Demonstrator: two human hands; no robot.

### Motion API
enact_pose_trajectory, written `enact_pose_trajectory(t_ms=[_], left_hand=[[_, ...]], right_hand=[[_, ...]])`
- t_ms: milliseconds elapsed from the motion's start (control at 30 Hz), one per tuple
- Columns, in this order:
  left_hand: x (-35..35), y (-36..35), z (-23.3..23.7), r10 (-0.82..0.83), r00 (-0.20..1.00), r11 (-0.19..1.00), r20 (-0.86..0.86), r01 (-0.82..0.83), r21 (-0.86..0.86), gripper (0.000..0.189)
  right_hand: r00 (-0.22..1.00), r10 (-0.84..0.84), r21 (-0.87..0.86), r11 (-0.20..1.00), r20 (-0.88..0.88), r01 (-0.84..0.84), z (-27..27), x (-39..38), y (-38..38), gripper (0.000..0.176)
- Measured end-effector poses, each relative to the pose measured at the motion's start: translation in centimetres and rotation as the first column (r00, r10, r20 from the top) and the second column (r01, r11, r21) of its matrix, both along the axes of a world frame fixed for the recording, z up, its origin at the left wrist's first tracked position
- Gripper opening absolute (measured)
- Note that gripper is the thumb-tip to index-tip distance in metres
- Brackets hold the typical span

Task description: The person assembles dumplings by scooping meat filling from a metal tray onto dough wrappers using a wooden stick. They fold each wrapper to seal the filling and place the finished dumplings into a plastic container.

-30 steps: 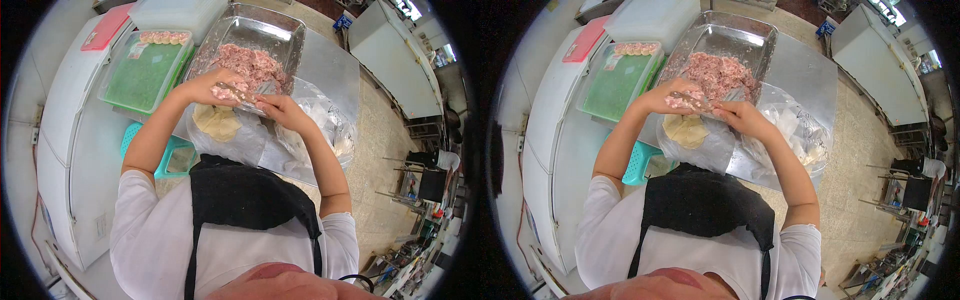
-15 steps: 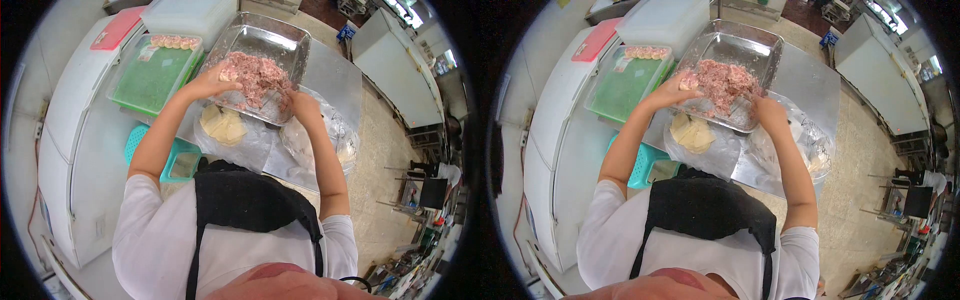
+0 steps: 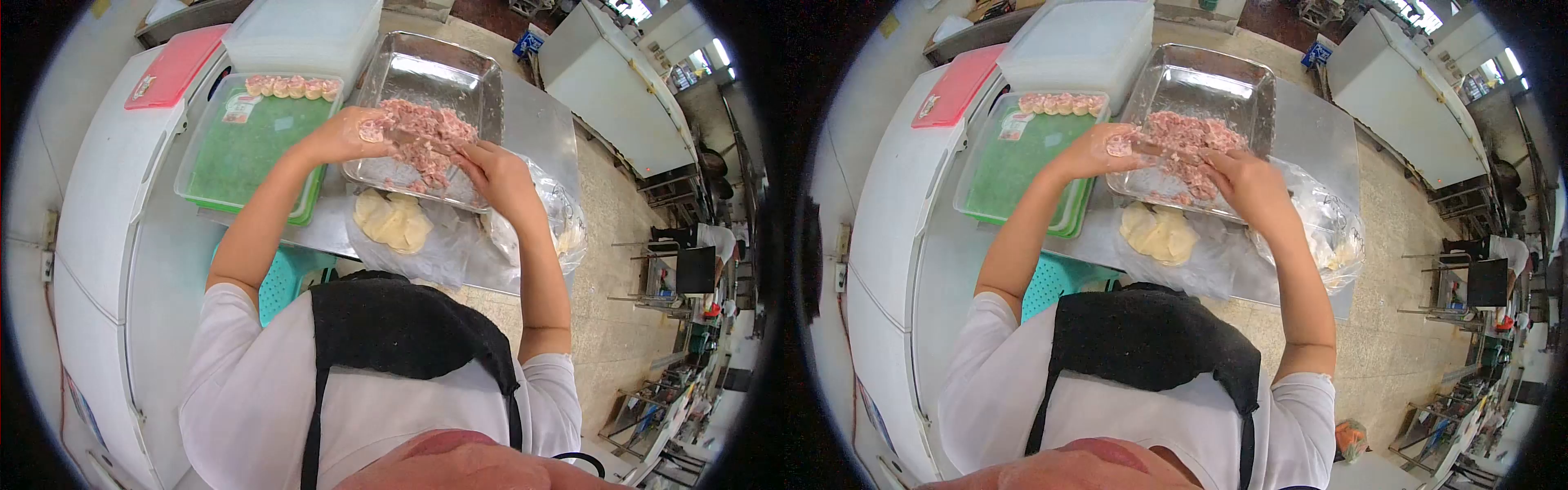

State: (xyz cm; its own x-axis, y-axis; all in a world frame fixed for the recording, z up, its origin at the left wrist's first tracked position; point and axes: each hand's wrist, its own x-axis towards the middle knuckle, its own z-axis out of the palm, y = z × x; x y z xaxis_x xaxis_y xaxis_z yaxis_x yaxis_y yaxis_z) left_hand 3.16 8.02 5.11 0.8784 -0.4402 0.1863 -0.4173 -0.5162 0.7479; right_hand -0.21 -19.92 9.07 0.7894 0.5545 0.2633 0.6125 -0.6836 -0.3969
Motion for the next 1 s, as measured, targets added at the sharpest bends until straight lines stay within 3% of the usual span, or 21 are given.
enact_pose_trajectory(t_ms=[33,67,100,167,233,300,400,533,600,700,767,833,867,900,933,1000], left_hand=[[0.0,0.9,0.6,-0.004,1.0,1.0,0.005,0.004,-0.005,0.055],[0.0,1.8,1.3,-0.037,0.999,0.999,0.019,0.037,0.017,0.057],[0.0,2.7,1.6,-0.071,0.997,0.997,0.03,0.07,0.04,0.059],[0.2,4.7,-0.2,-0.04,0.997,0.999,0.061,0.038,0.023,0.058],[0.3,6.7,-0.4,0.009,0.995,1.0,0.101,-0.009,0.003,0.058],[-0.2,8.4,-0.2,-0.022,0.972,0.989,0.232,0.056,-0.139,0.052],[-0.8,10.4,1.6,-0.105,0.977,0.989,0.187,0.123,-0.083,0.051],[-0.4,13.2,1.4,-0.09,0.994,0.988,0.068,0.097,-0.123,0.042],[-0.1,15.5,0.9,-0.016,0.999,1.0,0.032,0.017,-0.027,0.051],[1.9,20.3,-2.7,0.086,0.995,0.995,0.055,-0.083,-0.053,0.057],[4.1,24.6,-4.0,0.08,0.996,0.997,-0.037,-0.08,-0.007,0.059],[5.4,27.5,-5.2,0.279,0.95,0.937,0.142,-0.302,0.178,0.059],[6.4,28.3,-5.7,0.284,0.949,0.935,0.137,-0.306,0.178,0.059],[7.5,29.0,-6.5,0.397,0.895,0.861,0.204,-0.44,0.256,0.057],[8.5,29.3,-7.1,0.492,0.824,0.761,0.28,-0.563,0.322,0.055],[9.8,29.3,-8.0,0.511,0.81,0.769,0.287,-0.58,0.268,0.056]], right_hand=[[0.991,-0.08,-0.057,0.995,0.105,0.086,0.6,-1.0,1.3,0.026],[0.982,-0.034,0.063,0.998,0.185,0.023,0.2,-1.7,3.0,0.024],[0.982,-0.041,0.059,0.998,0.186,0.031,-0.1,-1.7,4.1,0.024],[0.989,-0.03,-0.057,0.998,0.145,0.039,-0.5,-1.4,6.0,0.025],[0.992,0.0,0.037,0.999,0.124,-0.005,0.2,-1.1,6.6,0.026],[0.97,-0.043,0.296,0.948,-0.238,0.115,0.8,-1.4,7.6,0.026],[0.968,-0.057,0.241,0.963,-0.246,0.118,0.1,-2.5,11.6,0.028],[0.972,-0.075,0.158,0.981,-0.223,0.112,-0.4,-2.4,14.4,0.027],[0.979,-0.116,0.22,0.964,-0.165,0.151,-0.7,-2.4,14.4,0.026],[0.963,-0.203,0.255,0.936,-0.176,0.243,-1.8,-2.9,13.2,0.027],[0.955,-0.211,0.274,0.925,-0.208,0.264,-3.0,-3.4,11.9,0.027],[0.943,-0.227,0.294,0.909,-0.244,0.295,-4.6,-4.0,10.2,0.027],[0.885,-0.273,0.317,0.86,-0.376,0.4,-5.4,-4.3,9.1,0.027],[0.809,-0.306,0.323,0.801,-0.502,0.504,-5.8,-4.6,8.5,0.028],[0.809,-0.304,0.32,0.804,-0.504,0.501,-5.8,-5.0,8.2,0.028],[0.731,-0.257,0.376,0.723,-0.632,0.579,-5.5,-5.7,7.7,0.028]])
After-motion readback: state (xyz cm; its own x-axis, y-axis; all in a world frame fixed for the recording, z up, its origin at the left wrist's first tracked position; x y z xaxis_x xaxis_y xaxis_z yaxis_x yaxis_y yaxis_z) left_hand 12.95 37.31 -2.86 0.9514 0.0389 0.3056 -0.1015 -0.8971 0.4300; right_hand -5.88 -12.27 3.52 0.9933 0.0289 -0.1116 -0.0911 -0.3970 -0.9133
